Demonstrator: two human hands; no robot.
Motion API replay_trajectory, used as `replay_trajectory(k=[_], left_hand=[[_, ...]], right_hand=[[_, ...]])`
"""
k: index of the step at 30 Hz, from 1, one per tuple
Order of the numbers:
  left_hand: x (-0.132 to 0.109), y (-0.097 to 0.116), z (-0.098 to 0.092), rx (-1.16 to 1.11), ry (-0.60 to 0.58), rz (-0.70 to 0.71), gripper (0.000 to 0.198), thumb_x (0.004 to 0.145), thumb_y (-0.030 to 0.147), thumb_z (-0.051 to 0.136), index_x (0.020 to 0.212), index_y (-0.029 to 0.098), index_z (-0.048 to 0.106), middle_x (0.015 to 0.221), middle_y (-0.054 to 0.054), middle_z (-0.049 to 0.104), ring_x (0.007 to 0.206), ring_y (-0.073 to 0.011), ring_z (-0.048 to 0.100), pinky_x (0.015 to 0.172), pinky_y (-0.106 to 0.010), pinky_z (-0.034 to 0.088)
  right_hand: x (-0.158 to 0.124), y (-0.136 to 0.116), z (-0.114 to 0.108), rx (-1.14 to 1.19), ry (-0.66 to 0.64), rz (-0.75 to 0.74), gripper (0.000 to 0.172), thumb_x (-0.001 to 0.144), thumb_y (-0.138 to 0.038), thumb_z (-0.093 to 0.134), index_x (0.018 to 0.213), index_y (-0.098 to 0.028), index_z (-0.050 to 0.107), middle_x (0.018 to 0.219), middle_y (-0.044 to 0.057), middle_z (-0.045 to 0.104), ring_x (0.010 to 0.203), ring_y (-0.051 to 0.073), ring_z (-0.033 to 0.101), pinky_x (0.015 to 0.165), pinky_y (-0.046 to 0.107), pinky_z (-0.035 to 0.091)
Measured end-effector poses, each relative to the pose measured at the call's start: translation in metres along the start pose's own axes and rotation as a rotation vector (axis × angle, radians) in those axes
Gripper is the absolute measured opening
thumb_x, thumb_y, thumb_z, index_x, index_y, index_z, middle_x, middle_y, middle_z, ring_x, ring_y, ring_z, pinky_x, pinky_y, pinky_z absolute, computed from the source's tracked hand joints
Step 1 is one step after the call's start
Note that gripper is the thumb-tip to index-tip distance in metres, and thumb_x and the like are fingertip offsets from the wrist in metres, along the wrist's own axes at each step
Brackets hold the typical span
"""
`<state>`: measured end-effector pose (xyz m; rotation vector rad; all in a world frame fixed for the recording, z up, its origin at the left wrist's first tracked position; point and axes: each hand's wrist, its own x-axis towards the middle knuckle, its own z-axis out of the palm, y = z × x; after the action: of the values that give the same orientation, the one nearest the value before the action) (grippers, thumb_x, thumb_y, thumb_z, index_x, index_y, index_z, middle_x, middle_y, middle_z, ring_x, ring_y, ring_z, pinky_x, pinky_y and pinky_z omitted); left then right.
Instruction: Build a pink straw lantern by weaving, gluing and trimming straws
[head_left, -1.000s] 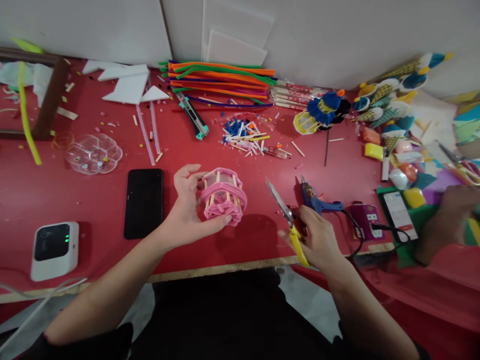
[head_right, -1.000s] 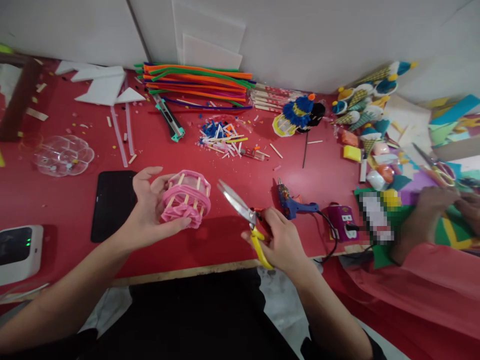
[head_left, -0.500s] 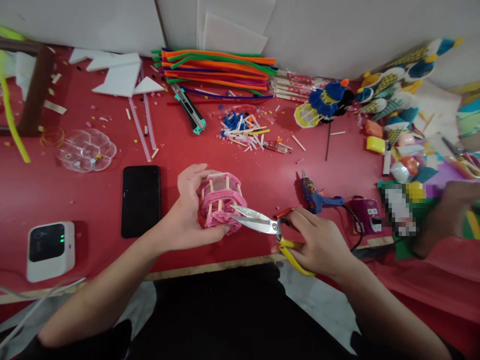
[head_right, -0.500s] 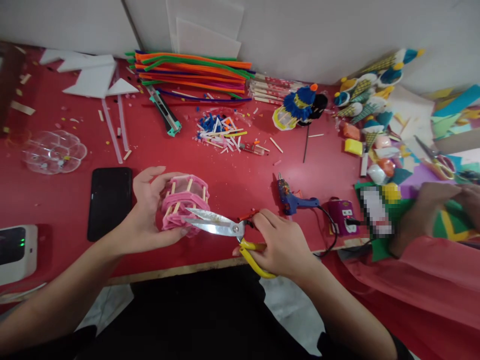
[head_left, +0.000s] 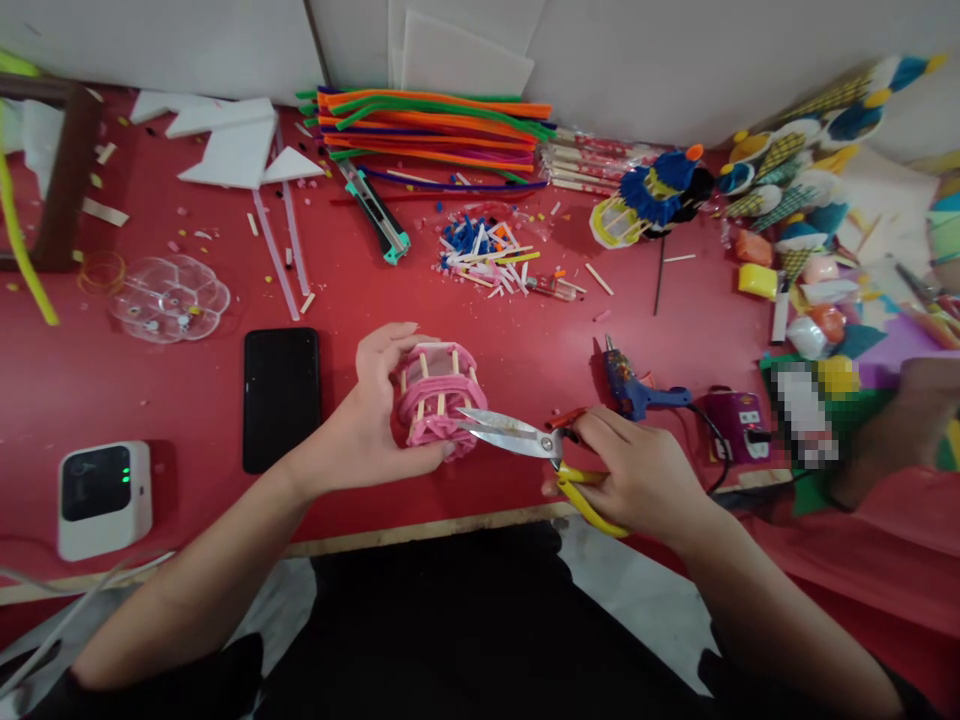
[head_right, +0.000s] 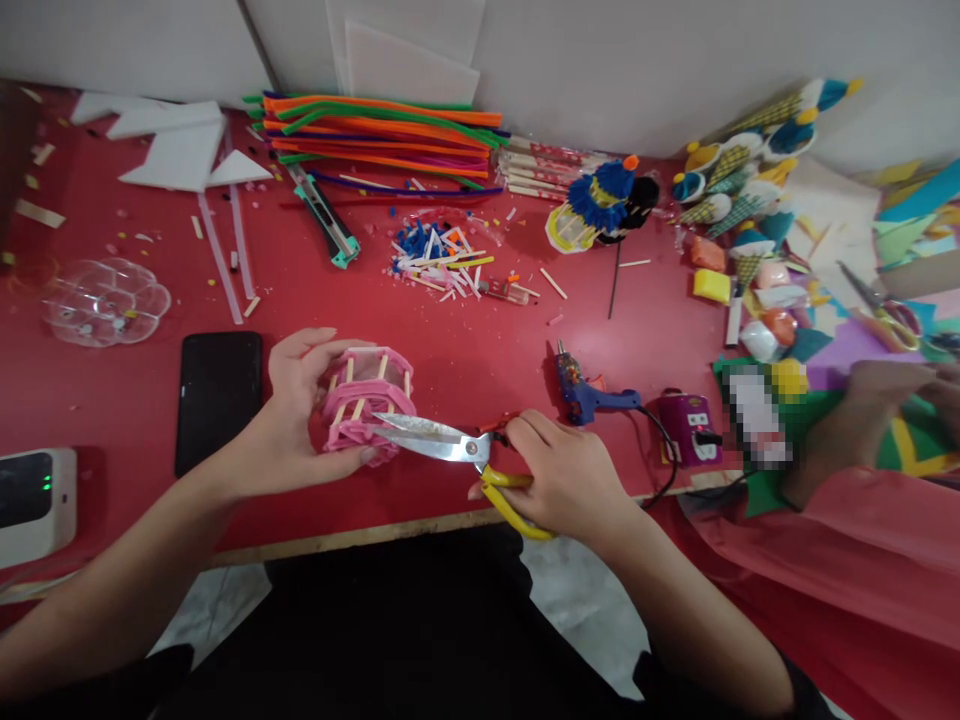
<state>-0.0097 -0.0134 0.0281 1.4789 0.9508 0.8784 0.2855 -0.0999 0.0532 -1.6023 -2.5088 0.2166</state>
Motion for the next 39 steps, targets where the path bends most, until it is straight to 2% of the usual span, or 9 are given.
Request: replay_trajectory(k=[2, 5, 10, 14, 19, 27, 30, 33, 39], left_hand=[[0.001, 0.001, 0.000, -0.045, 0.025, -0.026, 0.087, 0.040, 0.014, 0.099, 0.119, 0.022, 0.063, 0.140, -0.013, 0.043, 0.150, -0.0425, 0.028, 0.128, -0.056, 0.027], [0.001, -0.002, 0.000, -0.079, 0.021, -0.063, 0.089, 0.040, 0.014, 0.099, 0.119, 0.021, 0.059, 0.141, -0.014, 0.042, 0.140, -0.0404, 0.045, 0.123, -0.053, 0.038], [-0.001, -0.010, 0.000, 0.040, -0.069, 0.000, 0.090, 0.058, 0.022, 0.093, 0.132, 0.029, 0.042, 0.136, -0.009, 0.047, 0.126, -0.0334, 0.057, 0.109, -0.053, 0.051], [0.000, -0.010, 0.000, 0.033, -0.083, 0.000, 0.082, 0.060, 0.023, 0.092, 0.126, 0.026, 0.044, 0.131, -0.010, 0.051, 0.120, -0.0310, 0.060, 0.107, -0.052, 0.051], [0.002, -0.009, 0.001, -0.020, -0.092, -0.056, 0.091, 0.061, 0.025, 0.092, 0.131, 0.030, 0.034, 0.131, -0.009, 0.047, 0.107, -0.0269, 0.066, 0.097, -0.049, 0.056], [0.003, -0.010, 0.007, -0.169, -0.079, -0.086, 0.089, 0.066, 0.025, 0.089, 0.129, 0.033, 0.026, 0.132, -0.008, 0.050, 0.119, -0.0270, 0.062, 0.111, -0.050, 0.048], [0.004, -0.016, 0.008, -0.212, -0.058, -0.098, 0.094, 0.063, 0.023, 0.091, 0.130, 0.033, 0.025, 0.130, -0.006, 0.051, 0.120, -0.0266, 0.062, 0.110, -0.050, 0.049], [0.005, -0.020, 0.008, -0.201, -0.088, -0.094, 0.095, 0.061, 0.021, 0.093, 0.129, 0.033, 0.028, 0.130, -0.006, 0.051, 0.122, -0.0280, 0.062, 0.110, -0.049, 0.050], [0.007, -0.025, 0.008, -0.198, -0.091, -0.114, 0.106, 0.056, 0.027, 0.097, 0.130, 0.033, 0.022, 0.127, -0.007, 0.051, 0.122, -0.0305, 0.062, 0.110, -0.054, 0.050]], right_hand=[[0.000, 0.001, 0.001, -0.008, 0.023, -0.016, 0.046, 0.096, -0.060, 0.052, 0.089, -0.016, 0.063, 0.078, 0.007, 0.070, 0.063, 0.019, 0.066, 0.055, 0.029, 0.040], [0.000, 0.002, 0.002, -0.020, 0.062, -0.031, 0.051, 0.097, -0.063, 0.050, 0.086, -0.015, 0.064, 0.075, 0.007, 0.069, 0.063, 0.019, 0.067, 0.054, 0.029, 0.040], [-0.001, 0.003, 0.006, -0.002, 0.076, -0.014, 0.051, 0.096, -0.064, 0.050, 0.083, -0.017, 0.064, 0.071, 0.006, 0.068, 0.062, 0.019, 0.066, 0.055, 0.029, 0.040], [-0.002, 0.003, 0.011, 0.015, 0.084, -0.004, 0.050, 0.095, -0.063, 0.051, 0.081, -0.018, 0.064, 0.068, 0.005, 0.066, 0.057, 0.017, 0.063, 0.053, 0.028, 0.037], [0.001, 0.004, 0.016, 0.028, 0.113, -0.017, 0.050, 0.095, -0.065, 0.052, 0.078, -0.019, 0.064, 0.064, 0.004, 0.064, 0.054, 0.015, 0.060, 0.051, 0.027, 0.036], [0.001, 0.005, 0.024, 0.057, 0.116, -0.008, 0.053, 0.096, -0.064, 0.050, 0.072, -0.018, 0.062, 0.063, 0.004, 0.063, 0.053, 0.016, 0.060, 0.052, 0.028, 0.038], [0.000, 0.005, 0.031, 0.084, 0.091, 0.026, 0.055, 0.095, -0.067, 0.049, 0.075, -0.018, 0.064, 0.063, 0.005, 0.063, 0.054, 0.017, 0.059, 0.053, 0.029, 0.038], [0.001, 0.005, 0.035, 0.101, 0.088, 0.026, 0.057, 0.096, -0.068, 0.046, 0.076, -0.018, 0.064, 0.061, 0.004, 0.060, 0.051, 0.015, 0.055, 0.052, 0.028, 0.038], [0.005, 0.003, 0.036, 0.100, 0.120, 0.021, 0.056, 0.097, -0.068, 0.044, 0.069, -0.020, 0.056, 0.056, 0.001, 0.056, 0.046, 0.012, 0.049, 0.048, 0.026, 0.032]])
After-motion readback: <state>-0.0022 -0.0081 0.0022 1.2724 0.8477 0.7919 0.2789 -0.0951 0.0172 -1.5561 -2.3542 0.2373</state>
